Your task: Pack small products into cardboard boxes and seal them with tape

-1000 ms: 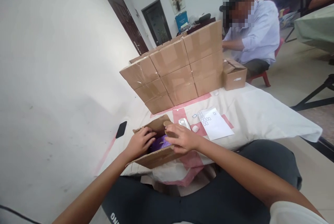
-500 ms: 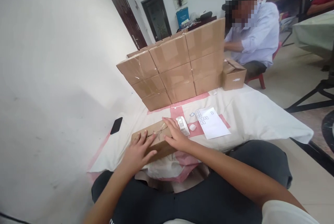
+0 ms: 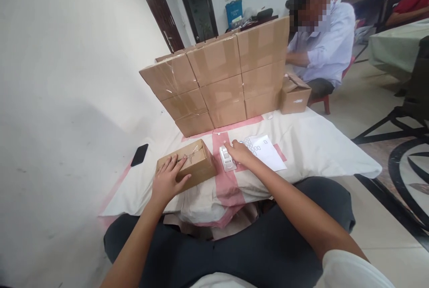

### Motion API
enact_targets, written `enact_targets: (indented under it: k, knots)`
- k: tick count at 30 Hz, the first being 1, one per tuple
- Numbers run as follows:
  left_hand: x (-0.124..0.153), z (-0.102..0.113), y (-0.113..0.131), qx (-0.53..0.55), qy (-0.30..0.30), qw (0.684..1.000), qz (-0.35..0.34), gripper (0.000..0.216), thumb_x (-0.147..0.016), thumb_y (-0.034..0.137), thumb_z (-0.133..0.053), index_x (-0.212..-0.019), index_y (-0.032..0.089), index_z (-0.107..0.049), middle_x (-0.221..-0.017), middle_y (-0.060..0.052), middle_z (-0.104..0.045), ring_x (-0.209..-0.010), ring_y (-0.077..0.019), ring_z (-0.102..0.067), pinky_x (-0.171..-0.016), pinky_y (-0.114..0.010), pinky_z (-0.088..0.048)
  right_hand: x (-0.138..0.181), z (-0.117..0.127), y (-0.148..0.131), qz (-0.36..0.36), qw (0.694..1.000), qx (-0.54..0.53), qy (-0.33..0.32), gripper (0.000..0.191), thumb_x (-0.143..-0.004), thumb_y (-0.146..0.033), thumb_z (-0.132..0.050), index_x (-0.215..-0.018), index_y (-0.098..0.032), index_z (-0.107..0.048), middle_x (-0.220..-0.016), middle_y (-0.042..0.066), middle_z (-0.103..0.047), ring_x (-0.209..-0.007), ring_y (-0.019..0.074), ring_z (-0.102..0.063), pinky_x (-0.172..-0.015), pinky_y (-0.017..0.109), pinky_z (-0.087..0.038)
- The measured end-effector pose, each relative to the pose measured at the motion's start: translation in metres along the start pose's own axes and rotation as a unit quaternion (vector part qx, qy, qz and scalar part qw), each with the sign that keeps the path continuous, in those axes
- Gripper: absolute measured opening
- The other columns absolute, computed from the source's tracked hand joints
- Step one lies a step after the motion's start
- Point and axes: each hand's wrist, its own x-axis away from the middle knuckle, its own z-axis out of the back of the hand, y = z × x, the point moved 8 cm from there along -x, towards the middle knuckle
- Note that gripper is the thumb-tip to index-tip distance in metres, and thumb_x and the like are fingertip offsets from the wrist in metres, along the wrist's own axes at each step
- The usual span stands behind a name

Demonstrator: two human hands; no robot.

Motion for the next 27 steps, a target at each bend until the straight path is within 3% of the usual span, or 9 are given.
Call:
enact_targets:
  k: [5, 8, 12, 15, 18, 20, 22, 24, 27]
  knots:
    - [0.001, 0.002, -0.003, 0.003, 0.037, 0.999, -0.007, 0.059, -0.088, 0.051, -0.062, -0.143, 0.032, -0.055, -0.153, -0.01, -0.05, -0.139, -0.0406, -0.048, -0.111, -0.058, -0.041, -0.003, -0.008, 0.003, -0.038, 0.997, -0.047, -0.044, 0.044, -0.098, -0.061, -0.041, -0.104, -0.018, -0.049, -0.069, 0.004, -0.068, -0.039, 0.0155, -0.058, -0.04, 0.025, -0.037]
    - [0.008, 0.012, 0.005, 0.013, 0.098, 0.992, -0.072, 0.051, -0.089, 0.039, -0.063, -0.138, 0.029, -0.058, -0.144, -0.011, -0.06, -0.131, -0.0351, -0.057, -0.108, -0.052, -0.046, 0.0, -0.015, 0.004, -0.069, 0.99, -0.098, -0.067, 0.04, -0.098, -0.058, -0.043, -0.107, -0.019, -0.047, -0.07, 0.003, -0.066, -0.037, 0.0152, -0.058, -0.037, 0.023, -0.034]
    - [0.032, 0.025, 0.055, 0.089, 0.221, 0.943, -0.234, 0.04, -0.082, 0.015, -0.063, -0.121, 0.026, -0.064, -0.118, -0.008, -0.073, -0.111, -0.0264, -0.068, -0.101, -0.046, -0.052, 0.009, -0.022, 0.011, -0.107, 0.98, -0.159, -0.06, 0.019, -0.098, -0.034, -0.046, -0.109, -0.019, -0.045, -0.066, -0.001, -0.062, -0.034, 0.0115, -0.052, -0.036, 0.022, -0.032]
    - [0.026, 0.007, 0.107, 0.225, 0.195, 0.913, -0.278, 0.043, -0.08, 0.011, -0.062, -0.122, 0.024, -0.06, -0.119, -0.009, -0.07, -0.114, -0.0239, -0.065, -0.099, -0.042, -0.054, 0.014, -0.025, 0.018, -0.127, 0.973, -0.185, -0.05, 0.025, -0.086, -0.014, -0.053, -0.11, -0.019, -0.045, -0.059, -0.004, -0.058, -0.031, 0.0089, -0.044, -0.037, 0.021, -0.031]
    - [-0.013, -0.026, 0.131, 0.375, 0.181, 0.897, -0.147, 0.056, -0.082, 0.016, -0.064, -0.135, 0.023, -0.048, -0.141, -0.016, -0.053, -0.135, -0.0284, -0.05, -0.11, -0.049, -0.047, 0.016, -0.024, 0.023, -0.141, 0.97, -0.196, -0.043, 0.036, -0.078, -0.008, -0.058, -0.111, -0.02, -0.046, -0.05, -0.009, -0.051, -0.031, 0.0082, -0.038, -0.039, 0.021, -0.033]
    - [-0.042, -0.058, 0.143, 0.405, 0.137, 0.9, -0.087, 0.075, -0.078, 0.019, -0.069, -0.145, 0.021, -0.036, -0.157, -0.02, -0.034, -0.15, -0.0346, -0.03, -0.119, -0.057, -0.034, 0.015, -0.023, 0.024, -0.146, 0.969, -0.197, -0.039, 0.039, -0.076, -0.009, -0.06, -0.11, -0.02, -0.048, -0.047, -0.01, -0.047, -0.032, 0.0087, -0.038, -0.04, 0.021, -0.036]
    - [-0.064, -0.09, 0.146, 0.423, 0.089, 0.901, -0.04, 0.093, -0.071, 0.017, -0.073, -0.151, 0.02, -0.025, -0.161, -0.021, -0.024, -0.155, -0.0383, -0.014, -0.122, -0.061, -0.024, 0.013, -0.022, 0.025, -0.145, 0.969, -0.199, -0.035, 0.04, -0.074, -0.01, -0.062, -0.11, -0.021, -0.048, -0.048, -0.009, -0.048, -0.035, 0.0111, -0.043, -0.041, 0.023, -0.039]
    - [-0.074, -0.12, 0.141, 0.458, 0.044, 0.888, 0.011, 0.107, -0.066, 0.016, -0.077, -0.154, 0.02, -0.016, -0.159, -0.021, -0.027, -0.154, -0.0394, -0.015, -0.122, -0.06, -0.025, 0.01, -0.021, 0.027, -0.137, 0.969, -0.203, -0.028, 0.042, -0.073, -0.01, -0.065, -0.109, -0.022, -0.048, -0.052, -0.007, -0.054, -0.041, 0.0144, -0.052, -0.043, 0.023, -0.041]
    - [-0.075, -0.151, 0.133, 0.514, -0.013, 0.856, 0.063, 0.12, -0.061, 0.019, -0.082, -0.156, 0.021, -0.009, -0.155, -0.021, -0.035, -0.146, -0.0379, -0.035, -0.116, -0.053, -0.038, 0.006, -0.02, 0.031, -0.122, 0.972, -0.201, -0.012, 0.043, -0.069, -0.01, -0.068, -0.105, -0.023, -0.048, -0.056, -0.005, -0.057, -0.047, 0.0165, -0.057, -0.044, 0.022, -0.04]
